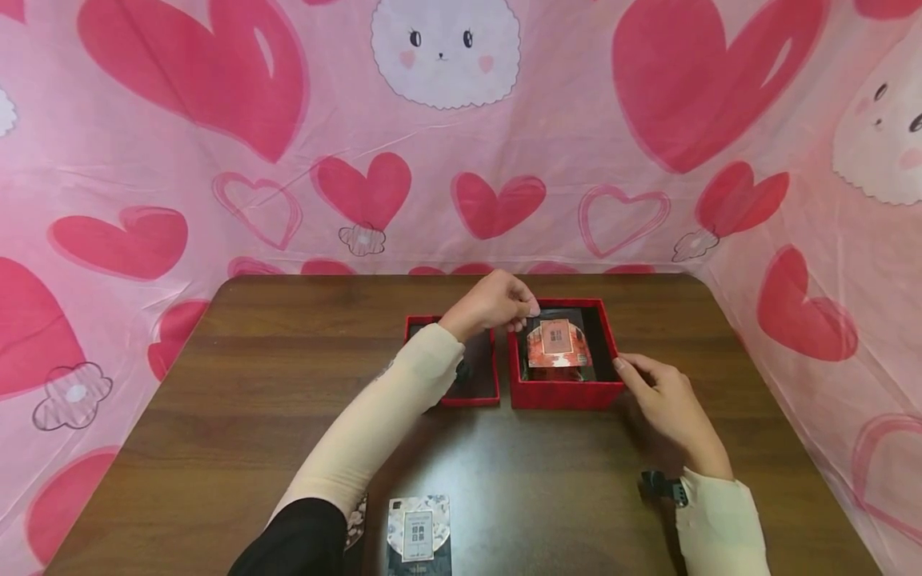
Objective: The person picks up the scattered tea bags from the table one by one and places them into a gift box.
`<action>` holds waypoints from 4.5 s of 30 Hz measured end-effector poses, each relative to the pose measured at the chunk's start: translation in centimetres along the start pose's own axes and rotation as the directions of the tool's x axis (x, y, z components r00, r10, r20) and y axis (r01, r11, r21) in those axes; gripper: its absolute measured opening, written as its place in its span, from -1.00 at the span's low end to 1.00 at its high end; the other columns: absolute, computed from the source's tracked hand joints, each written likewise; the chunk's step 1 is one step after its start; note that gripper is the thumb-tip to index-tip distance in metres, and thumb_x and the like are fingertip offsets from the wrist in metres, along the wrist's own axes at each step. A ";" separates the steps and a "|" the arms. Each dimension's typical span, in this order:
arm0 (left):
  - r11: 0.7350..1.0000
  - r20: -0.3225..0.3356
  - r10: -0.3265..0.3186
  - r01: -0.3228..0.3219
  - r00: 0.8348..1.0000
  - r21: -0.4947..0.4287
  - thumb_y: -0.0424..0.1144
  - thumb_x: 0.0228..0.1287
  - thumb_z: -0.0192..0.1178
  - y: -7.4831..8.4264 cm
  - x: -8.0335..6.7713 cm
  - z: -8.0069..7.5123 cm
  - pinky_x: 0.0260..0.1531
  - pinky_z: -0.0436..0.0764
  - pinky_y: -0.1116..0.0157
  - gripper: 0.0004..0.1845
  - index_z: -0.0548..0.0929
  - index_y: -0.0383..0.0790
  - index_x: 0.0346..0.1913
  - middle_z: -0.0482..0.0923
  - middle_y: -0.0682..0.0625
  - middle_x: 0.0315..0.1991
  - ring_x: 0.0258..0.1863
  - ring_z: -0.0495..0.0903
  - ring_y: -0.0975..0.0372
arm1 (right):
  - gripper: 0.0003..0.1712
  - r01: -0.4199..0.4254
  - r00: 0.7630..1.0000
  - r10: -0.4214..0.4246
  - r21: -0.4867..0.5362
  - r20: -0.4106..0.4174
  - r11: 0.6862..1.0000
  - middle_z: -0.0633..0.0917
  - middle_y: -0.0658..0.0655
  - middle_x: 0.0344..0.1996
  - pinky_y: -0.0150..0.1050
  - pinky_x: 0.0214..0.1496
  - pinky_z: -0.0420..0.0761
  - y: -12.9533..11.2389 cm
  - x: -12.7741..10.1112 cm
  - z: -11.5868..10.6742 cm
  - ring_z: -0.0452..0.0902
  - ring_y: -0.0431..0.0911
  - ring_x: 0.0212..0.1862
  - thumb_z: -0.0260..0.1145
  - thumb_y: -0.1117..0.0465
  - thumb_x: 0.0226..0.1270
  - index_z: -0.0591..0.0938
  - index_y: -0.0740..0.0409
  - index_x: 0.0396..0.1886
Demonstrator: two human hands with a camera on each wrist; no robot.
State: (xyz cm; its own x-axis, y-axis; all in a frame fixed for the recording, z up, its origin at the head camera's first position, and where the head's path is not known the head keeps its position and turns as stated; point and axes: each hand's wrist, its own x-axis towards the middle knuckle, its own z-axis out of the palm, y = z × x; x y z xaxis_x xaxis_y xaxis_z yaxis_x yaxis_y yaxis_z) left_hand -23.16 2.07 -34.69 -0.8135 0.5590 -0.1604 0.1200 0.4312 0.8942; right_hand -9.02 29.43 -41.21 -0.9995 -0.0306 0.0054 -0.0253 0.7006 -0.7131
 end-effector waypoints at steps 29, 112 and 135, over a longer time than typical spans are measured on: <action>1.000 -0.070 0.018 -0.020 0.997 -0.019 -0.31 0.41 0.27 -0.6 1.0 0.4 -0.36 0.70 0.02 -0.86 0.75 -0.23 -0.33 0.65 -0.12 -0.53 -0.61 0.59 0.20 | -0.39 0.028 0.999 -0.028 0.001 -0.019 1.000 0.62 0.36 0.16 0.33 0.20 0.43 0.2 0.3 0.1 0.52 0.29 0.18 0.09 -0.13 0.59 0.57 0.27 0.29; 0.987 -0.082 -0.070 0.081 0.994 0.141 -0.23 0.16 0.49 -10.7 -20.9 -6.9 -0.42 0.66 0.17 -0.77 0.81 -0.33 -0.21 0.72 -0.01 -0.42 -0.48 0.63 0.10 | -0.47 0.080 0.996 -0.080 -0.016 -0.034 0.997 0.65 0.38 0.11 0.36 0.13 0.45 0.1 0.4 -0.3 0.54 0.32 0.14 0.13 -0.05 0.58 0.61 0.30 0.21; 0.981 -0.098 -0.192 0.193 0.976 -0.001 -0.35 0.08 0.52 -14.7 -27.0 -5.9 -0.52 0.62 0.30 -0.76 0.76 -0.44 -0.24 0.70 -0.04 -0.47 -0.54 0.58 0.23 | -0.41 0.039 0.999 -0.039 -0.012 0.014 0.999 0.59 0.40 0.18 0.39 0.16 0.41 0.1 0.4 -0.3 0.47 0.35 0.21 0.10 -0.10 0.59 0.57 0.29 0.28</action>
State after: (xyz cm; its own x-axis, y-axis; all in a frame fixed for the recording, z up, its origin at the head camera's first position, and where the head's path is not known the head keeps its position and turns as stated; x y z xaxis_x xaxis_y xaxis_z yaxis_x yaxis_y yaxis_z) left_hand -6.28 -23.50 -41.04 -0.8733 0.3934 -0.2873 -0.0397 0.5303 0.8469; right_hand -9.43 29.71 -41.01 -0.9974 -0.0680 0.0235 -0.0648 0.7075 -0.7037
